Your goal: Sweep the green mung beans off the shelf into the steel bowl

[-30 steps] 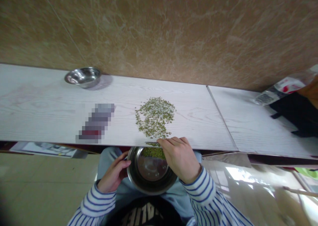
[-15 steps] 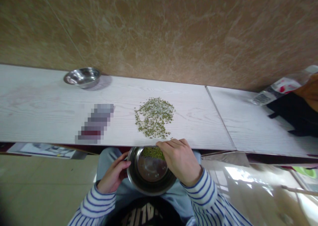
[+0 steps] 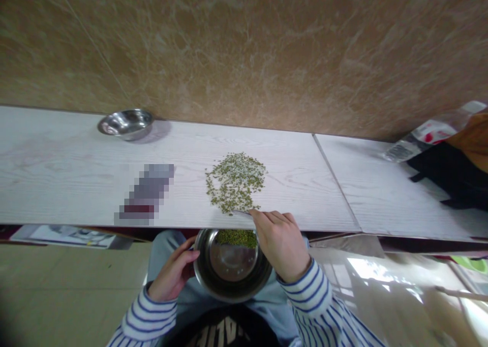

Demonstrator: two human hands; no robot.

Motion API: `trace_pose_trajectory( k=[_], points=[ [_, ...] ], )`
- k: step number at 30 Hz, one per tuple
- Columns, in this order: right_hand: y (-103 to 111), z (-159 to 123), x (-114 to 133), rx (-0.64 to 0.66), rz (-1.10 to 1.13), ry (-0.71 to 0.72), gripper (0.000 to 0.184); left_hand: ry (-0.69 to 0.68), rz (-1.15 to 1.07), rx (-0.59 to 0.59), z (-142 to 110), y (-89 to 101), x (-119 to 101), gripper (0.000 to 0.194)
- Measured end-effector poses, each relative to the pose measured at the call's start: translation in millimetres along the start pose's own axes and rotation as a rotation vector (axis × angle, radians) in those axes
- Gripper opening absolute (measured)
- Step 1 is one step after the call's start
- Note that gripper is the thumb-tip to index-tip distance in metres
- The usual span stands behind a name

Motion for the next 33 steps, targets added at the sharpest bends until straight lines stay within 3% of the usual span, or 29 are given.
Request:
trace_pose_trajectory(
  k=[11, 18, 33],
  points=[
    [8, 8, -3, -0.034, -0.048, -0.011, 0.025, 0.011, 0.008, 0.021, 2, -2.9, 2, 0.041],
    [-2, 25, 2, -0.022, -0.12, 0.008, 0.026, 0.003, 0.012, -0.003, 0, 0.7, 0, 0.042],
    [-1, 20, 9, 0.014, -0.041, 0.038, 0.025, 0.012, 0.005, 0.047, 6, -1.8, 4, 0.043]
  ],
)
Point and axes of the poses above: each hand's wrist, its own z-axis towards the middle knuckle, its own y-axis out of the back of the hand, x = y × z, the point moved 9 cm from there along z, towards the middle knuckle, and after that the axes turned 3 degrees about y, right-handed, at the moved point
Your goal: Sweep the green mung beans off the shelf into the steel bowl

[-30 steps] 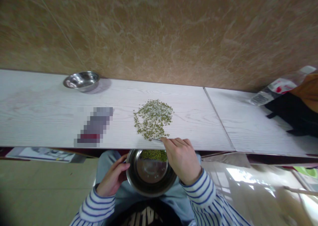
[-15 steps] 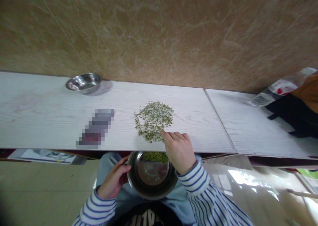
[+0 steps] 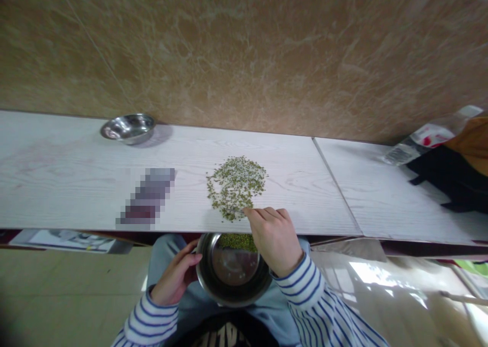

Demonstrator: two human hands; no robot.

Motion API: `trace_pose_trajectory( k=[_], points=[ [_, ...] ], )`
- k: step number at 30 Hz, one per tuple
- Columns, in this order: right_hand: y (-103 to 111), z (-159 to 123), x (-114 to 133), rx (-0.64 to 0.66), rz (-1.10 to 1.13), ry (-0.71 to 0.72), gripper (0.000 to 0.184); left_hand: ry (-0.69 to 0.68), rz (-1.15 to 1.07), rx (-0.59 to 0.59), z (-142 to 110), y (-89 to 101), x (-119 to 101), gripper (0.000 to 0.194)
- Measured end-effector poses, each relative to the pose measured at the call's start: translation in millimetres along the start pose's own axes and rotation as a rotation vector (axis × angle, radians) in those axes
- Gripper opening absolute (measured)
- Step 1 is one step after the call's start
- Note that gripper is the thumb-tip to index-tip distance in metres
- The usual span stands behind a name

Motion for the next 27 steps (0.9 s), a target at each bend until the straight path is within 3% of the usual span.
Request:
trace_pose_trajectory(
  k=[4, 27],
  points=[
    [-3, 1, 1, -0.006, -0.005, -0.001, 0.027, 0.017, 0.015, 0.032, 1, -0.4, 1, 0.045],
    [0, -9, 14, -0.019, 0.079, 0.03, 0.027, -0.018, -0.034, -0.046, -6, 1.9, -6, 0.041]
  ],
)
Point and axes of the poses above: each hand's wrist, its own z-axis towards the middle knuckle, its own y-axis out of the back of the hand, x = y × z, the point moved 9 cm from there along z, towards the middle knuckle, and after that the axes turned 3 degrees about y, right-handed, at the moved point
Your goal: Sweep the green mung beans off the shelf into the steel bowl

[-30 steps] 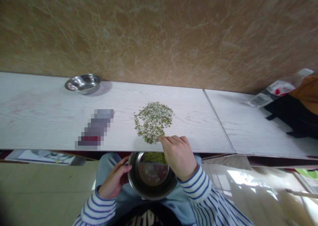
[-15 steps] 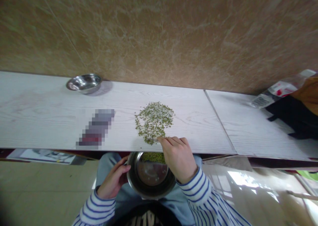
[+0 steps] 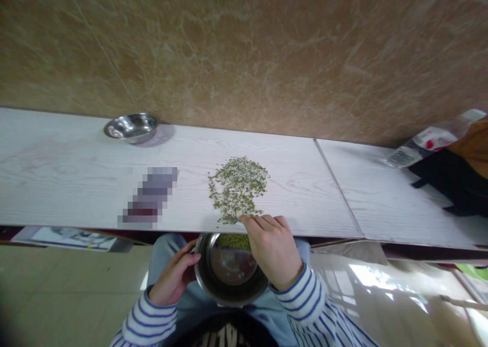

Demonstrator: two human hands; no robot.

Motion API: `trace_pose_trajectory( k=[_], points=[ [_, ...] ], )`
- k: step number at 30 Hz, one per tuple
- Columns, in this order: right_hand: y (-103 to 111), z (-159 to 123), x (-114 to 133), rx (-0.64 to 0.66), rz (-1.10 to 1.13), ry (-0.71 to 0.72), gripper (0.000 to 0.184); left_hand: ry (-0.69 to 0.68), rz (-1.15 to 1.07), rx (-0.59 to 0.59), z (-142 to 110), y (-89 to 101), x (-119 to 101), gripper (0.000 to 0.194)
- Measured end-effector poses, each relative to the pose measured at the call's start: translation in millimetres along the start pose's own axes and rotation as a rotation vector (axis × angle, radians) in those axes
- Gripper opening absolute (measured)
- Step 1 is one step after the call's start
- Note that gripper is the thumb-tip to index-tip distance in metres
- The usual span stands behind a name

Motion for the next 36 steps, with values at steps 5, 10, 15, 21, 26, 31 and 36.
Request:
trace_pose_trajectory(
  k=[5, 10, 15, 21, 26, 31, 36],
  points=[
    [5, -4, -2, -0.009, 0.012, 0.004, 0.027, 0.001, 0.0, -0.001, 0, 0.7, 1, 0.041],
    [0, -6, 4, 0.028, 0.027, 0.028, 0.026, 0.006, 0.01, 0.005, 2, 0.8, 2, 0.041],
    [-4, -2, 2, 0.03, 0.005, 0.012, 0.027, 0.02, 0.015, 0.029, 6, 3.4, 6, 0.044],
    [-1, 1, -5, 0.013, -0.037, 0.0, 0.027, 0.037, 0.02, 0.027, 10, 7.1, 7, 0.045],
    [-1, -1, -2, 0.018, -0.017, 0.0, 0.028, 0.035, 0.04, 0.04, 9, 5.0, 6, 0.042],
    [-7, 1, 1, 0.043, -0.032, 0.01, 0.028, 0.036, 0.04, 0.046, 10, 4.4, 6, 0.042],
    [-7, 6, -4, 0.017, -0.048, -0.004, 0.025, 0.035, 0.03, 0.057, 9, 5.6, 6, 0.043]
  ],
)
Point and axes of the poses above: each hand's wrist, its own z-axis towards the middle knuckle, its own y-axis out of the back of the hand, x = y × z, the point moved 9 cm from there along z, towards the middle knuckle, and after that the axes turned 3 degrees about y, right-handed, at the moved point
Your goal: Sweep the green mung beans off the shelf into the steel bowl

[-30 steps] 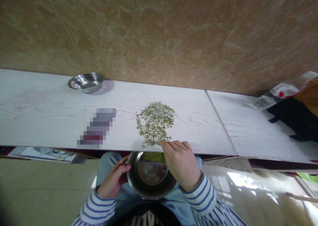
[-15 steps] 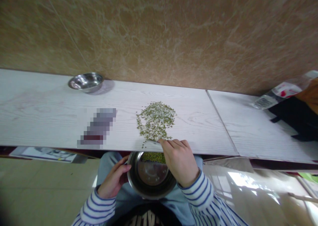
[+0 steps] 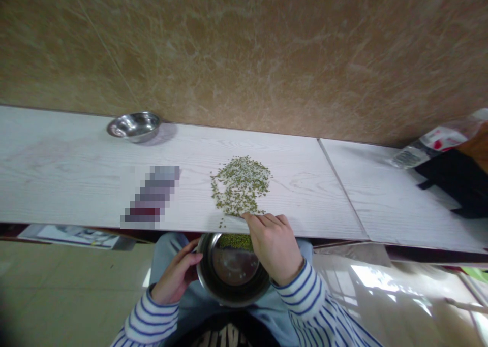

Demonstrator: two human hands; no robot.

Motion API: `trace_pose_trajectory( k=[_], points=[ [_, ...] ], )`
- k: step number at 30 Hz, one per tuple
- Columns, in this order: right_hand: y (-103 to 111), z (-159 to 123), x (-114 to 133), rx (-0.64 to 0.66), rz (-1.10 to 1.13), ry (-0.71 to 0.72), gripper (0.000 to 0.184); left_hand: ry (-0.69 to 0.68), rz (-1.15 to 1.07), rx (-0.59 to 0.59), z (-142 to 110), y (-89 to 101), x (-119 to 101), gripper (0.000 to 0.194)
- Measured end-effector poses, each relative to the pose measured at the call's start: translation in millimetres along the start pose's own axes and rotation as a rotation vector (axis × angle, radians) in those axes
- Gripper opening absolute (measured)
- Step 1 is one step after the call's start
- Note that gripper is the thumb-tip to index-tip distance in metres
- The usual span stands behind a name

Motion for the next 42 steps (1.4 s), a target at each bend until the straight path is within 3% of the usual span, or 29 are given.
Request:
trace_pose_trajectory(
  k=[15, 31, 42],
  points=[
    [-1, -4, 6, 0.029, 0.045, 0.016, 0.027, -0.023, -0.019, -0.069, -3, 4.7, -3, 0.04],
    [4, 5, -21, -0.05, -0.03, -0.074, 0.027, -0.028, -0.014, -0.084, -8, 1.9, -6, 0.042],
    [4, 4, -9, -0.064, -0.048, -0.045, 0.026, -0.026, -0.01, -0.054, -7, 0.3, -5, 0.042]
  ],
)
Point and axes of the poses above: each hand's wrist, its own z-axis towards the middle knuckle, its own y-axis out of the back of the hand, x = y × z, the point moved 9 cm from there along z, towards the middle knuckle, and after that the axes turned 3 degrees about y, right-handed, at the moved point
